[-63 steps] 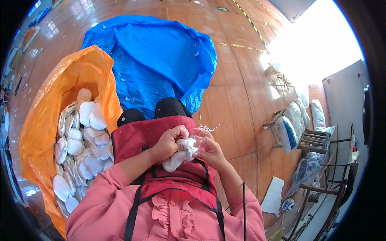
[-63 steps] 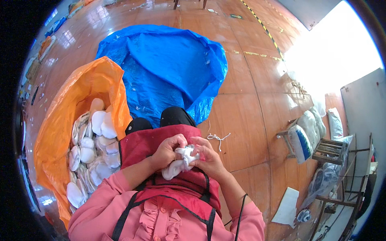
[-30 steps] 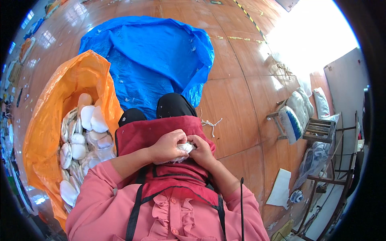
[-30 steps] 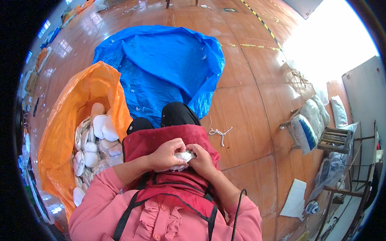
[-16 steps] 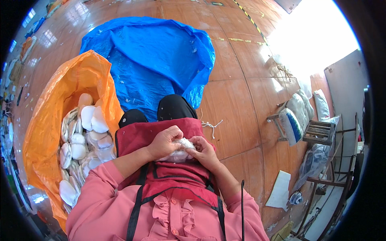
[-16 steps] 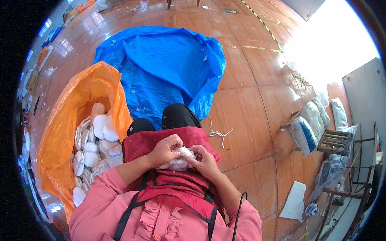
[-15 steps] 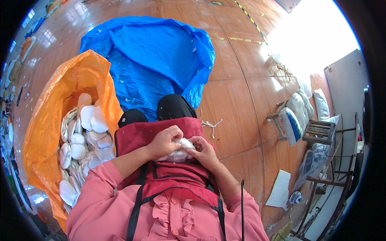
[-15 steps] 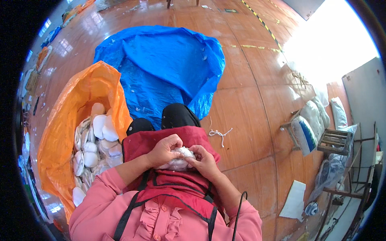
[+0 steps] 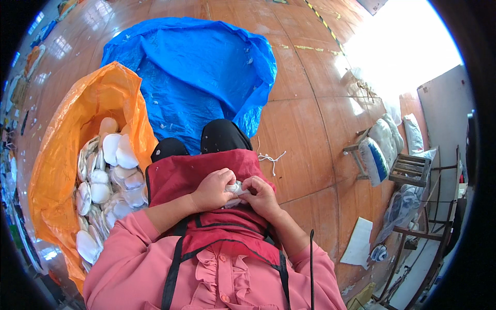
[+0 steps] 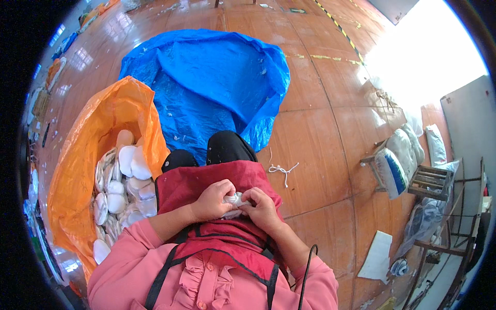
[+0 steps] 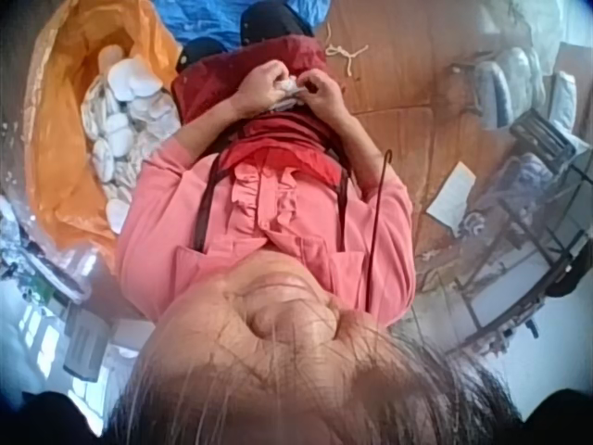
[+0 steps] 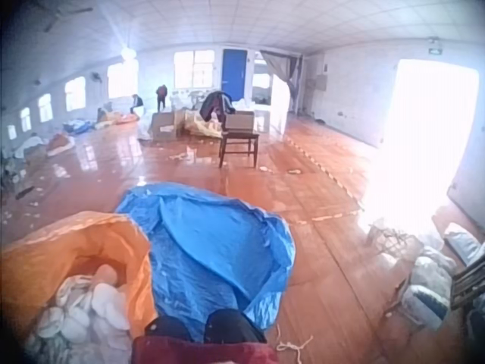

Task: The person sits on the floor and sews white insoles by hand using a needle and thread. They pull the thread through each insole repeatedly, working on one piece at a time.

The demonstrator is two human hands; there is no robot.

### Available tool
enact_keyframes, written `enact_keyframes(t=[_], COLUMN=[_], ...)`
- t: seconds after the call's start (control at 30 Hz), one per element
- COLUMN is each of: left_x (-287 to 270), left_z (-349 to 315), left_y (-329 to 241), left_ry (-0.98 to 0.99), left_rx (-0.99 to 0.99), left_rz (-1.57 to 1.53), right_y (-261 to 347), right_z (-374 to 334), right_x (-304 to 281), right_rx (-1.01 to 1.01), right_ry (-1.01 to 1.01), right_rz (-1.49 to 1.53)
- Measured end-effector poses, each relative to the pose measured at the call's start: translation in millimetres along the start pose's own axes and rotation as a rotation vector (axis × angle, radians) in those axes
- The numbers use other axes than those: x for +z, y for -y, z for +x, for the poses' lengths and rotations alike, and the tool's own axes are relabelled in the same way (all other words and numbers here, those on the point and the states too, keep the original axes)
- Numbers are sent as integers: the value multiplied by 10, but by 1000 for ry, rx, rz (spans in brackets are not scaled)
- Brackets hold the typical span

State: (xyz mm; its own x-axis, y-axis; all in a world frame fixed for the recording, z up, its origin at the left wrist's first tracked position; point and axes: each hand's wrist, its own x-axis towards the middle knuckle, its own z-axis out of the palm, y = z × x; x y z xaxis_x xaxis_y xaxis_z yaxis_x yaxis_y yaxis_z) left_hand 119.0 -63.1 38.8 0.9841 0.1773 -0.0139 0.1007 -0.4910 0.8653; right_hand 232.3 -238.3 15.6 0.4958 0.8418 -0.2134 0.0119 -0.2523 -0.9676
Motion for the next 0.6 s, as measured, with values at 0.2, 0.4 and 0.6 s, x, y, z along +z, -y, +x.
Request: enact_keyframes(t=[0.2,0.4,0.6], left_x=[116,146,163], left_z=[-29,-38,-57], left_y=[-39,26,43], left_ry=[-160,-202,-235], left_rx=[54,42,82], left_rz=[97,24,1], right_y=[-20,57,2], right_z=[-7,-61,-124], right_x=[-5,6,8], right_rx=[-121,-136,-180], right_ry=[6,9,-8], right_rz=[-38,-14,-43])
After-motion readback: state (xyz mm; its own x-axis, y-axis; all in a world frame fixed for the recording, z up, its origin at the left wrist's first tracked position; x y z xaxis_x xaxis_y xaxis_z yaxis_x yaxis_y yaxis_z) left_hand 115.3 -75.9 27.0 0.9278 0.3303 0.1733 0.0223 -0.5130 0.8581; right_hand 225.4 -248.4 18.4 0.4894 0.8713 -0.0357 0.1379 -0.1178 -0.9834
